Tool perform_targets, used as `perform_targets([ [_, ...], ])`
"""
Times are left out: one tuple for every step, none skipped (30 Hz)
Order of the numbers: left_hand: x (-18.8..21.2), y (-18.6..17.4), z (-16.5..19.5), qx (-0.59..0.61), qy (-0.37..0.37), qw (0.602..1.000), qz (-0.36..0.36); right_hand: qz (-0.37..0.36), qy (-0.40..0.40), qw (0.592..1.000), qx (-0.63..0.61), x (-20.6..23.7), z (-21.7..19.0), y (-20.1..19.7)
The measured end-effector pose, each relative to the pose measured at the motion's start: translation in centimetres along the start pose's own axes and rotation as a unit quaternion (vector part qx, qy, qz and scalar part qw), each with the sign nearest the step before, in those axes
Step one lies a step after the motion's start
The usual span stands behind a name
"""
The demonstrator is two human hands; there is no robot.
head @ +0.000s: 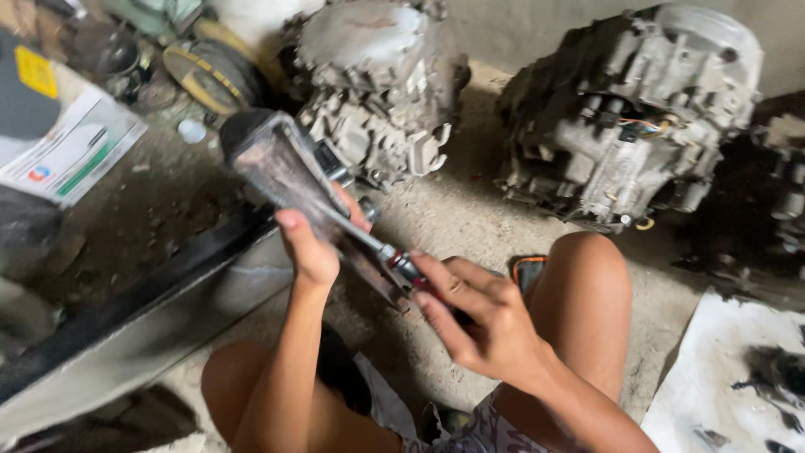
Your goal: The person sits on the floor and uses a screwdriver to scrape and pry at the edge of a long, rectangular metal part. They repeatedly work along the seam, occasionally repositioning the part and adjusting their grip.
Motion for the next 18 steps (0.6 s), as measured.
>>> perform_targets([
  [-0.1, -0.1, 0.4, -0.006, 0.009, 1.0, -0.009, -0.005, 0.008, 1.0, 0.0, 0.2, 0.2, 0.2],
  [-0.2, -0.1, 0.7, -0.015, 0.021, 0.999, -0.027, -0.005, 0.017, 1.0, 0.007, 0.3, 0.5, 0.5],
  [-0.4, -0.2, 1.1, -0.025, 0.033, 0.998, -0.044, -0.004, 0.026, 1.0, 0.012, 0.4, 0.7, 0.7],
  [-0.6, -0.3, 1.5, -0.034, 0.046, 0.997, -0.055, -0.029, 0.048, 0.998, 0.028, 0.5, 1.1, 1.1],
  [-0.9, -0.7, 1.7, -0.003, 0.029, 0.999, -0.036, -0.057, 0.068, 0.995, 0.045, 0.7, 1.4, 1.4],
  [-1.2, -1.1, 2.0, 0.029, 0.011, 0.999, -0.02, -0.083, 0.089, 0.991, 0.063, 0.8, 1.7, 1.7],
  [-1.5, -1.5, 2.1, 0.06, -0.006, 0.998, -0.008, -0.076, 0.094, 0.991, 0.062, 0.9, 1.9, 1.9],
  [-1.7, -1.6, 2.3, 0.029, 0.012, 0.999, -0.007, -0.07, 0.097, 0.991, 0.06, 0.9, 2.0, 2.0],
  [-1.9, -1.6, 2.5, -0.004, 0.032, 0.999, -0.002, -0.066, 0.097, 0.992, 0.056, 1.0, 2.2, 2.2],
  [-1.9, -1.6, 2.6, -0.036, 0.051, 0.998, 0.001, -0.049, 0.07, 0.995, 0.05, 1.1, 2.1, 2.3],
  [-1.9, -1.4, 2.4, 0.002, 0.028, 1.0, 0.008, -0.03, 0.045, 0.998, 0.044, 1.2, 2.0, 2.3],
  [-1.7, -1.1, 2.1, 0.04, 0.0, 0.999, 0.014, -0.009, 0.024, 0.999, 0.037, 1.5, 1.8, 2.5],
  [-1.5, -0.7, 1.7, 0.078, -0.032, 0.996, 0.02, -0.028, 0.066, 0.997, 0.01, 1.8, 2.2, 2.8],
  [-1.2, -0.2, 1.7, 0.04, -0.003, 0.999, 0.0, -0.045, 0.11, 0.993, -0.018, 2.1, 2.5, 3.1],
  [-1.0, 0.3, 1.8, 0.001, 0.028, 0.999, -0.022, -0.06, 0.151, 0.986, -0.044, 2.4, 2.9, 3.5],
  [-0.8, 0.7, 2.0, -0.037, 0.062, 0.996, -0.043, -0.077, 0.192, 0.977, -0.056, 2.7, 3.3, 4.2],
  [-0.7, 0.8, 2.0, -0.03, 0.052, 0.998, -0.034, -0.095, 0.231, 0.966, -0.069, 2.9, 3.8, 5.2],
  [-0.7, 0.9, 2.1, -0.022, 0.044, 0.998, -0.025, -0.112, 0.267, 0.954, -0.08, 3.1, 4.2, 6.0],
])
Point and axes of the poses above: each hand's wrist, its own x-axis away from the middle knuckle, its own y-axis out of the palm, z = x × y, the point moved 3 cm from there along -x, towards the middle knuckle, and after that the axes turned 4 degrees about -y, right-handed, at the moved point
